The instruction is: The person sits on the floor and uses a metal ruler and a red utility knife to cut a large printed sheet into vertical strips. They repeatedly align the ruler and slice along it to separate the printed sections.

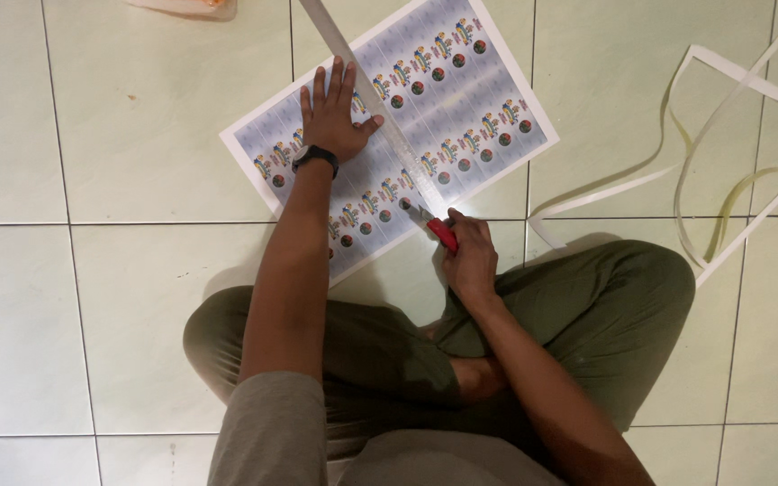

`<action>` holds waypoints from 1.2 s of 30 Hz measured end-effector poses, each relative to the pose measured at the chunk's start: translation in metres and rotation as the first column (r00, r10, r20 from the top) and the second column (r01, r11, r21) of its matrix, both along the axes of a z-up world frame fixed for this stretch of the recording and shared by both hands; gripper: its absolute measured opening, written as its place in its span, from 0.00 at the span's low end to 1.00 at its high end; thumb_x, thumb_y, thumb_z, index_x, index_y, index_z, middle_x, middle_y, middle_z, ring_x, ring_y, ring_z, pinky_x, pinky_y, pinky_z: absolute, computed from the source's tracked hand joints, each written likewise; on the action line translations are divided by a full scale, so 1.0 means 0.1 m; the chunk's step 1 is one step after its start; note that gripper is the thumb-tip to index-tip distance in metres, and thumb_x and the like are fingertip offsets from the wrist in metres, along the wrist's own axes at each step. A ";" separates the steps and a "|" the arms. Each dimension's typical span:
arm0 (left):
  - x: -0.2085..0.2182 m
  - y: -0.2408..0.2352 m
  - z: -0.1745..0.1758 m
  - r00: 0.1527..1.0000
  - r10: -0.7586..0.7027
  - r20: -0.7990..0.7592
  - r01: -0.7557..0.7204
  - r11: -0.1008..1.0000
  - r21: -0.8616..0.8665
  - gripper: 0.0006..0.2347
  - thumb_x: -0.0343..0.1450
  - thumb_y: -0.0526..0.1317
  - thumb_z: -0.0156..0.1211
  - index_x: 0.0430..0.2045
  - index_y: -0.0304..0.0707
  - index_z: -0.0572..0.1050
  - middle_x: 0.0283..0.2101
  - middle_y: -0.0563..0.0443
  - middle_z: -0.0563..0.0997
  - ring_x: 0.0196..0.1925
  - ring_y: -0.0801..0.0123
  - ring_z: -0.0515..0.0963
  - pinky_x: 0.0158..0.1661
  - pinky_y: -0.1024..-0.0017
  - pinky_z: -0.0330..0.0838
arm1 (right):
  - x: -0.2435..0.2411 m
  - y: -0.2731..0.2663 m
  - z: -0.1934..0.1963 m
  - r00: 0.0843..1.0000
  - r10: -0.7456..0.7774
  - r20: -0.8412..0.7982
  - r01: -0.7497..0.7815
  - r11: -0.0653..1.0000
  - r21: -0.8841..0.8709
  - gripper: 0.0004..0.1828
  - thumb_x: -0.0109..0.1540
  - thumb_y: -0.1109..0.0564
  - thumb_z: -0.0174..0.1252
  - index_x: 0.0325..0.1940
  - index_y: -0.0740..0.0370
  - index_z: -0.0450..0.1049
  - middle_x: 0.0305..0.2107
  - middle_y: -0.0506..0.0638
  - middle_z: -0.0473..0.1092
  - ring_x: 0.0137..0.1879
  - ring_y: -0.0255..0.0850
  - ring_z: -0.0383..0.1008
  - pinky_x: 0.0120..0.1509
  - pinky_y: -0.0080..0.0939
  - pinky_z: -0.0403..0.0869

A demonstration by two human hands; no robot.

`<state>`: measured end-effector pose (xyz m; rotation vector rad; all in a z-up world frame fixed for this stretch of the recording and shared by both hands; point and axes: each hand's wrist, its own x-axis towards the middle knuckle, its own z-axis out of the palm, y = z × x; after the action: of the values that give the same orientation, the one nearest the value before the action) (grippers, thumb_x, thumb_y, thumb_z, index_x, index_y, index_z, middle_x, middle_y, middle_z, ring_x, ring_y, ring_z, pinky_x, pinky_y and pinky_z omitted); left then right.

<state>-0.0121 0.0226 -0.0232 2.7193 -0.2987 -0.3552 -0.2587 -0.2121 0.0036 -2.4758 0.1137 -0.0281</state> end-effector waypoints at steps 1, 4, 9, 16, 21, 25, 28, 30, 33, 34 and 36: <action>0.00 0.00 0.01 1.000 0.000 0.000 0.000 1.000 0.000 0.40 0.75 0.68 0.47 0.78 0.55 0.39 0.81 0.59 0.36 0.82 0.55 0.32 0.75 0.45 0.25 | 0.00 0.01 0.02 1.000 0.000 0.000 0.000 1.000 0.000 0.12 0.52 0.71 0.57 0.38 0.62 0.72 0.59 0.46 0.75 0.61 0.49 0.69 0.50 0.52 0.76; 0.00 -0.01 0.02 1.000 0.002 -0.020 -0.002 1.000 0.000 0.39 0.75 0.68 0.47 0.78 0.56 0.38 0.81 0.59 0.35 0.82 0.56 0.31 0.75 0.47 0.23 | 0.00 0.01 0.03 0.998 0.001 0.060 -0.002 1.000 0.020 0.15 0.53 0.73 0.59 0.42 0.63 0.74 0.57 0.47 0.75 0.61 0.47 0.70 0.47 0.50 0.78; 0.00 -0.01 -0.02 1.000 0.006 0.001 -0.006 1.000 0.007 0.40 0.75 0.67 0.49 0.78 0.56 0.39 0.81 0.60 0.36 0.83 0.55 0.32 0.75 0.45 0.25 | 0.01 0.00 0.02 1.000 -0.005 0.028 0.004 1.000 0.030 0.20 0.53 0.71 0.57 0.49 0.64 0.75 0.57 0.48 0.75 0.61 0.50 0.69 0.52 0.51 0.77; -0.01 -0.01 0.02 1.000 0.011 -0.017 -0.011 1.000 -0.012 0.40 0.75 0.67 0.50 0.78 0.56 0.39 0.81 0.60 0.35 0.83 0.56 0.31 0.75 0.47 0.23 | 0.00 0.01 0.03 1.000 -0.021 0.018 0.020 0.999 0.041 0.17 0.53 0.74 0.56 0.45 0.65 0.74 0.58 0.47 0.75 0.61 0.49 0.69 0.53 0.49 0.78; 0.00 -0.01 0.00 1.000 0.012 -0.002 -0.012 1.000 0.005 0.40 0.75 0.69 0.47 0.78 0.56 0.39 0.81 0.60 0.36 0.83 0.55 0.32 0.75 0.46 0.24 | 0.01 0.01 0.05 0.999 -0.009 0.032 0.007 0.998 0.057 0.28 0.51 0.75 0.55 0.56 0.67 0.74 0.57 0.51 0.75 0.61 0.50 0.69 0.58 0.46 0.76; 0.01 0.00 -0.09 0.999 0.005 0.048 -0.005 1.000 0.001 0.40 0.75 0.69 0.48 0.78 0.55 0.40 0.81 0.59 0.38 0.82 0.54 0.34 0.75 0.43 0.27 | 0.01 -0.01 0.01 0.999 0.008 0.044 -0.009 0.999 0.034 0.25 0.51 0.72 0.55 0.52 0.66 0.74 0.57 0.50 0.75 0.60 0.52 0.68 0.57 0.49 0.75; -0.01 -0.01 0.00 1.000 0.009 0.004 -0.009 1.000 -0.006 0.40 0.75 0.68 0.48 0.78 0.55 0.40 0.81 0.58 0.37 0.82 0.54 0.33 0.75 0.45 0.25 | 0.01 0.00 0.04 1.000 0.000 0.026 -0.001 0.998 0.062 0.20 0.51 0.74 0.54 0.46 0.67 0.74 0.57 0.50 0.75 0.59 0.50 0.69 0.56 0.47 0.76; -0.01 -0.01 0.01 1.000 0.016 0.005 -0.016 1.000 -0.005 0.40 0.75 0.68 0.48 0.78 0.55 0.40 0.81 0.59 0.37 0.83 0.56 0.33 0.75 0.46 0.24 | 0.00 0.01 0.03 0.998 -0.002 0.055 -0.002 0.997 0.073 0.17 0.53 0.74 0.55 0.44 0.67 0.75 0.56 0.52 0.75 0.59 0.50 0.70 0.55 0.46 0.77; -0.02 -0.02 0.03 1.000 0.014 0.007 -0.014 1.000 0.001 0.40 0.75 0.66 0.50 0.78 0.55 0.40 0.81 0.58 0.37 0.82 0.55 0.33 0.75 0.45 0.25 | 0.01 0.00 -0.02 0.998 -0.004 0.057 0.001 0.999 0.040 0.20 0.54 0.71 0.56 0.50 0.66 0.76 0.56 0.51 0.76 0.59 0.51 0.69 0.60 0.46 0.75; -0.02 -0.02 0.03 1.000 0.014 0.006 -0.014 1.000 0.001 0.40 0.75 0.66 0.50 0.78 0.55 0.40 0.81 0.58 0.37 0.82 0.55 0.33 0.75 0.45 0.25 | 0.01 0.00 -0.01 0.998 -0.004 0.057 0.002 0.999 0.040 0.20 0.54 0.71 0.56 0.50 0.66 0.76 0.56 0.51 0.76 0.59 0.51 0.69 0.60 0.46 0.75; -0.01 -0.02 0.03 1.000 0.013 0.010 -0.013 1.000 0.002 0.40 0.74 0.67 0.49 0.78 0.54 0.40 0.81 0.59 0.37 0.82 0.55 0.33 0.75 0.46 0.25 | 0.01 0.00 0.01 0.999 0.003 0.055 -0.006 0.998 0.062 0.27 0.52 0.73 0.55 0.55 0.68 0.75 0.56 0.53 0.75 0.59 0.52 0.69 0.60 0.47 0.74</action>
<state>-0.0134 0.0210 -0.0205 2.7246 -0.2832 -0.3391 -0.2577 -0.2122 0.0048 -2.4111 0.0845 -0.0888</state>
